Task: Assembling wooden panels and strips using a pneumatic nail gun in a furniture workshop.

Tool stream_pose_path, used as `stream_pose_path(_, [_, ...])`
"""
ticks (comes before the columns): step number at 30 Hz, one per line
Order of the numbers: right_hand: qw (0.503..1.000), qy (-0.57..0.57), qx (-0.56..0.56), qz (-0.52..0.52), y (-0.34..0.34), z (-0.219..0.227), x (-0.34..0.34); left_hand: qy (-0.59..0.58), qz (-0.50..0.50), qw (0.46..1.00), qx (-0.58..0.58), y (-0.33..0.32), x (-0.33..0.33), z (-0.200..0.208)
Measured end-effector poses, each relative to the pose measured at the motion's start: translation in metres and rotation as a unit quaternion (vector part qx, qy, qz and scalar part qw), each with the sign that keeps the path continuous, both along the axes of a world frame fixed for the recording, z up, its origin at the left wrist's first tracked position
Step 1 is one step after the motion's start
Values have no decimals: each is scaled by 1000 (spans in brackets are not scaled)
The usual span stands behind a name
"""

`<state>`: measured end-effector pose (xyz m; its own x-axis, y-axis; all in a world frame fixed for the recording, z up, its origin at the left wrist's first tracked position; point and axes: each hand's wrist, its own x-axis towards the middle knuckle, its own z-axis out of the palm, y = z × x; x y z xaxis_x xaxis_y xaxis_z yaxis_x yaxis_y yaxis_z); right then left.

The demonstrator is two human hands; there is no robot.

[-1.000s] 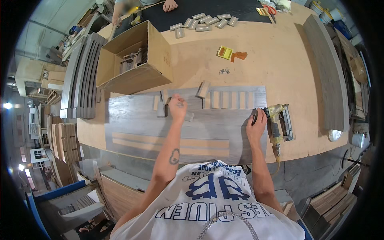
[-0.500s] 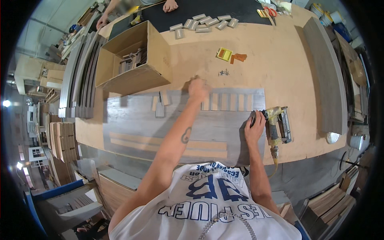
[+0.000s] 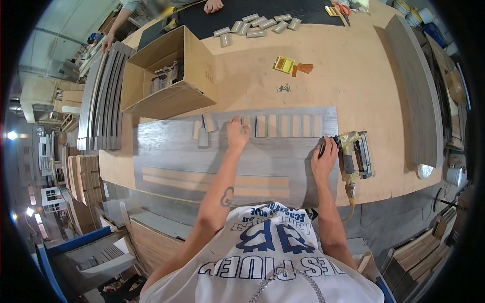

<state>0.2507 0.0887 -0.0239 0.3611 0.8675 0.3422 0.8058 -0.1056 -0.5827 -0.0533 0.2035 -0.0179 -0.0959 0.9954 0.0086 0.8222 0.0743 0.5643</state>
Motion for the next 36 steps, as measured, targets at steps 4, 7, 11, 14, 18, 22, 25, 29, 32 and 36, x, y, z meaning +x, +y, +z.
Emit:
stream_pose_path(4, [1000,14,-2,-1,0,1,-1,-51,21,998,5,0,11,13])
stream_pose_path(7, [1000,23,-9,0,0,3,-2,-46,22,999,-19,5,13,13])
stream_pose_path(11, [1000,10,2,1,1,3,-1,-52,12,997,-58,4,16,18])
stream_pose_path(14, [1000,4,5,2,1,5,-2,-49,8,998,-41,2,16,15])
stream_pose_path(18, [1000,-2,9,-4,1,2,-1,-55,18,997,-56,3,15,17])
stream_pose_path(22, [1000,-9,3,5,3,4,-3,127,53,968,209,10,-53,-30])
stream_pose_path(25, [1000,6,4,6,-1,4,0,138,112,978,111,26,-82,10])
stream_pose_path(29, [1000,-8,8,4,2,1,-2,118,113,981,-106,39,-107,19])
stream_pose_path(32, [1000,-13,0,3,1,1,0,23,67,989,-129,33,-92,26])
stream_pose_path(36, [1000,2,2,10,3,8,-5,29,-109,992,56,7,-95,9])
